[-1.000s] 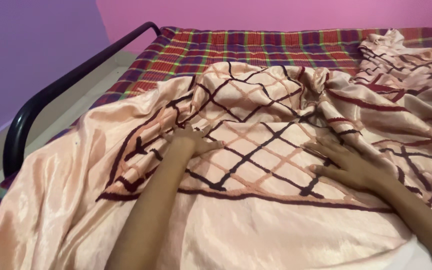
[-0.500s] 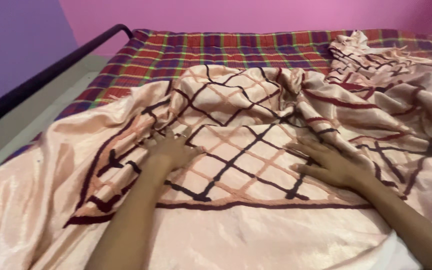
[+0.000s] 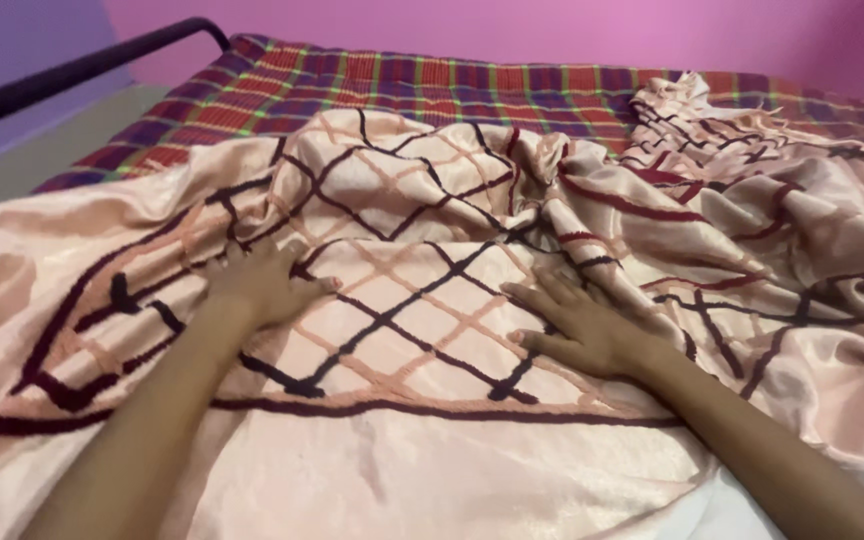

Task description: The person spreads a light-colored checkered blanket over a bed with a plaid sheet. They use both hands to unfold the fabric, smooth out wrinkles, and align the edges across the mattress surface.

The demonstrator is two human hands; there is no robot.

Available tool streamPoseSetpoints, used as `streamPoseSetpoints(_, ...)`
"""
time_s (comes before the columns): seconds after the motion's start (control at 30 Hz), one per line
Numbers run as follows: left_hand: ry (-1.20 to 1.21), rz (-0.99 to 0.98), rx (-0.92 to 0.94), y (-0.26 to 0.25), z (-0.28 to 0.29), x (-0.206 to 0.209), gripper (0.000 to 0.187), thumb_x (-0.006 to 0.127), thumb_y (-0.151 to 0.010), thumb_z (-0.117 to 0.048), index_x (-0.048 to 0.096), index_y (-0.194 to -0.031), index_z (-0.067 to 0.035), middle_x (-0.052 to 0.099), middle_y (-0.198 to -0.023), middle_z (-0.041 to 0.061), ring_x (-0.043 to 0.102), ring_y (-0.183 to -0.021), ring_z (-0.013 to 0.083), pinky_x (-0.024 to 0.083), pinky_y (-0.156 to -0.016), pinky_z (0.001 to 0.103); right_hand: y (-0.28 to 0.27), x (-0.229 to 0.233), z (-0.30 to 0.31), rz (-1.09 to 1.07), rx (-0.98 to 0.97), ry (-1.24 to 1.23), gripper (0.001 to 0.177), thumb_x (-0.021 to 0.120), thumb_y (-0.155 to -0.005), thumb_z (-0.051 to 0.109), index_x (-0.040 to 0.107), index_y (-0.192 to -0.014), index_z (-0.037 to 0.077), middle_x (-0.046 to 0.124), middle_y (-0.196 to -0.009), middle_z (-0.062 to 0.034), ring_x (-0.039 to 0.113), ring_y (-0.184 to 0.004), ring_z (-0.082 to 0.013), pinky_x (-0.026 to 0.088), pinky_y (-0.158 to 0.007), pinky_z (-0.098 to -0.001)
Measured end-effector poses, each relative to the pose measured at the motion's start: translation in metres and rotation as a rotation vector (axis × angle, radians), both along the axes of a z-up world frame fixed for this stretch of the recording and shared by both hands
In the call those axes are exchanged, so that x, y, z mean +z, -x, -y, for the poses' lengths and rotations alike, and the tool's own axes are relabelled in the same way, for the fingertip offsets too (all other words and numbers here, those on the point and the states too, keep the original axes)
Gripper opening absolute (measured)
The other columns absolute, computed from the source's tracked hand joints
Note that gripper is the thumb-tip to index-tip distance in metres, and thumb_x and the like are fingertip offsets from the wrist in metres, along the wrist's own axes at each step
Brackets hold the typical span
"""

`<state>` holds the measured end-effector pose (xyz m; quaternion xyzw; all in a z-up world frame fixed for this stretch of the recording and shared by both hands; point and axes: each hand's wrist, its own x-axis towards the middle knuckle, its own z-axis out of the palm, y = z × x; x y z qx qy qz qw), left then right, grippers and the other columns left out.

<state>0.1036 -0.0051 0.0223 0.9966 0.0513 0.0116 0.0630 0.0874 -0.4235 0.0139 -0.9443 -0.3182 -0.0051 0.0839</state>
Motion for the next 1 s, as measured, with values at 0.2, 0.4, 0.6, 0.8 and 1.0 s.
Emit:
streamPoseSetpoints(0.2, -0.252, -0.188, 0.018, -0.035, 0.024, 0.027, 0.091, 0.069, -0.074, -0.078, 0.053, -0.149, -0.028, 0.038, -0.164, 0.003, 0.039, -0.150, 0.0333, 0.039, -0.111, 0.073, 0.012, 0.005, 0.003, 0.012, -0.030, 0.019, 0.074, 0.044, -0.097, 0.060, 0.031, -0.159, 0.022, 0.024, -0.165, -0.0230, 0.021, -0.153, -0.0396, 0.018, -0.121, -0.0489)
streamPoseSetpoints(0.4, -0.136, 0.101, 0.007, -0.042, 0.040, -0.009, 0.092, 0.052, -0.086, -0.087, 0.058, -0.141, -0.014, 0.039, -0.154, 0.028, 0.035, -0.143, 0.0450, 0.029, -0.112, 0.068, 0.018, 0.009, 0.004, 0.062, -0.007, 0.046, 0.072, 0.045, -0.098, 0.058, 0.036, -0.157, 0.017, 0.033, -0.161, -0.0223, 0.029, -0.150, -0.0376, 0.021, -0.121, -0.0490)
streamPoseSetpoints(0.6, 0.222, 0.335, -0.143, -0.040, 0.033, -0.011, 0.069, 0.040, -0.106, -0.064, 0.073, -0.116, -0.003, 0.068, -0.130, 0.019, 0.063, -0.124, 0.0343, 0.049, -0.105, 0.054, 0.017, 0.015, 0.003, 0.080, 0.026, -0.022, 0.071, 0.056, -0.093, 0.053, 0.045, -0.151, 0.014, 0.040, -0.156, -0.0205, 0.040, -0.141, -0.0375, 0.031, -0.115, -0.0487)
streamPoseSetpoints(0.8, 0.195, 0.334, -0.006, -0.015, 0.041, 0.011, 0.030, 0.074, -0.090, -0.040, 0.079, -0.106, -0.014, 0.067, -0.123, 0.020, 0.066, -0.114, 0.0333, 0.054, -0.098, 0.045, 0.006, 0.032, 0.017, 0.730, -0.346, 0.124, 0.042, 0.064, -0.084, 0.035, 0.065, -0.125, 0.024, 0.065, -0.130, -0.0119, 0.060, -0.122, -0.0366, 0.043, -0.101, -0.0538)
streamPoseSetpoints(1.0, 0.231, 0.414, -0.044, -0.022, 0.021, -0.002, 0.050, 0.082, -0.084, -0.034, 0.069, -0.127, -0.012, 0.059, -0.133, 0.015, 0.061, -0.119, 0.0352, 0.050, -0.098, 0.049, -0.030, 0.015, 0.047, 0.254, -0.510, 0.049, 0.064, 0.060, -0.093, 0.034, 0.042, -0.154, 0.031, 0.066, -0.119, -0.0264, 0.067, -0.105, -0.0456, 0.053, -0.093, -0.0535)
